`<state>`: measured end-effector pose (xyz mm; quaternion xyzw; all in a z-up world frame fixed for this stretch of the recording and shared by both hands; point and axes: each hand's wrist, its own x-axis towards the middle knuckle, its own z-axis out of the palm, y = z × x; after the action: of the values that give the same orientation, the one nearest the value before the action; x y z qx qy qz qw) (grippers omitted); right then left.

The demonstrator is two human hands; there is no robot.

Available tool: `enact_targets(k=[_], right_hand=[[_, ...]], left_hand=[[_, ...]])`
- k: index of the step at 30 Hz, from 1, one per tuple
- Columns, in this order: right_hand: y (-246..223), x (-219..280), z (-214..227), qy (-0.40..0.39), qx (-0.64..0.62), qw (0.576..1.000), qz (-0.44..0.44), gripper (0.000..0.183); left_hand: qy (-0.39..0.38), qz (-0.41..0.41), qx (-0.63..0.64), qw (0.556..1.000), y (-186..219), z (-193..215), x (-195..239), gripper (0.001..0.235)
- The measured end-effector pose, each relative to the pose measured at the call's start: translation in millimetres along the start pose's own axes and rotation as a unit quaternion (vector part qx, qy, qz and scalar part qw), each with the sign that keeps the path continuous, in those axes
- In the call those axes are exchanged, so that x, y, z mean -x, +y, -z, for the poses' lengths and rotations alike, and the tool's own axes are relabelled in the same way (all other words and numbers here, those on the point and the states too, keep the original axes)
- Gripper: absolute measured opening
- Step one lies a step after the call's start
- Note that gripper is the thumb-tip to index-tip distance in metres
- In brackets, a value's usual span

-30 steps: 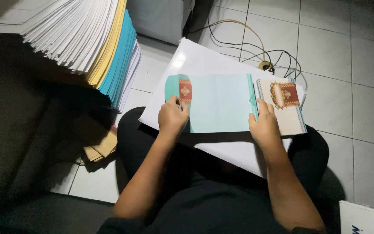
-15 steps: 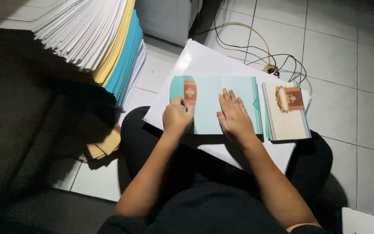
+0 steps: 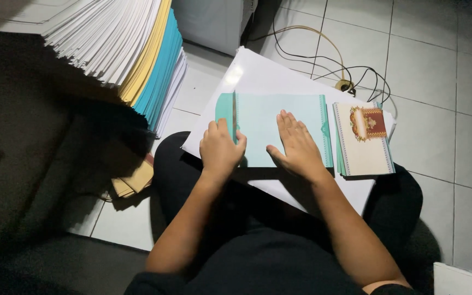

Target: The person inserts a decorative cover sheet into a light blue notebook cover, smooths it flat, and repeats this process with multiple covers. The person handles several notebook covers and decorative sheets, stacking the completed units on the right.

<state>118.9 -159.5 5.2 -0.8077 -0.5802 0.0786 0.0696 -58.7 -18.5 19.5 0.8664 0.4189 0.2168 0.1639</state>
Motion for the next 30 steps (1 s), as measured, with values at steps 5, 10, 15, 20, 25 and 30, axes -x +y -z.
enact_targets(k=[5, 10, 15, 20, 25, 30], right_hand=[[1.0, 0.4, -2.7, 0.002, -0.001, 1.000, 0.001, 0.092], [2.9, 0.1, -9.2, 0.011, -0.001, 1.000, 0.003, 0.092], [8.4, -2.1, -15.8, 0.028, 0.006, 0.999, 0.015, 0.090], [6.4, -14.0, -5.8, -0.002, 0.003, 1.000, 0.000, 0.081], [14.9, -49.9, -1.2, 0.004, -0.007, 1.000, -0.010, 0.075], [14.2, -48.4, 4.3, 0.018, -0.004, 1.000, 0.011, 0.071]], left_hand=[[0.001, -0.009, -0.072, 0.997, -13.2, 5.1, -2.3, 0.049], [0.106, -0.161, -0.133, 0.972, 9.7, -22.1, -8.2, 0.026], [0.088, -0.182, -0.065, 0.977, 28.1, -40.5, -24.1, 0.040], [-0.012, -0.126, -0.050, 0.991, 33.6, -38.0, -21.0, 0.072], [-0.106, -0.087, -0.054, 0.989, 39.9, -27.4, -23.9, 0.073], [-0.192, -0.056, -0.084, 0.976, 41.8, -32.2, -31.6, 0.071]])
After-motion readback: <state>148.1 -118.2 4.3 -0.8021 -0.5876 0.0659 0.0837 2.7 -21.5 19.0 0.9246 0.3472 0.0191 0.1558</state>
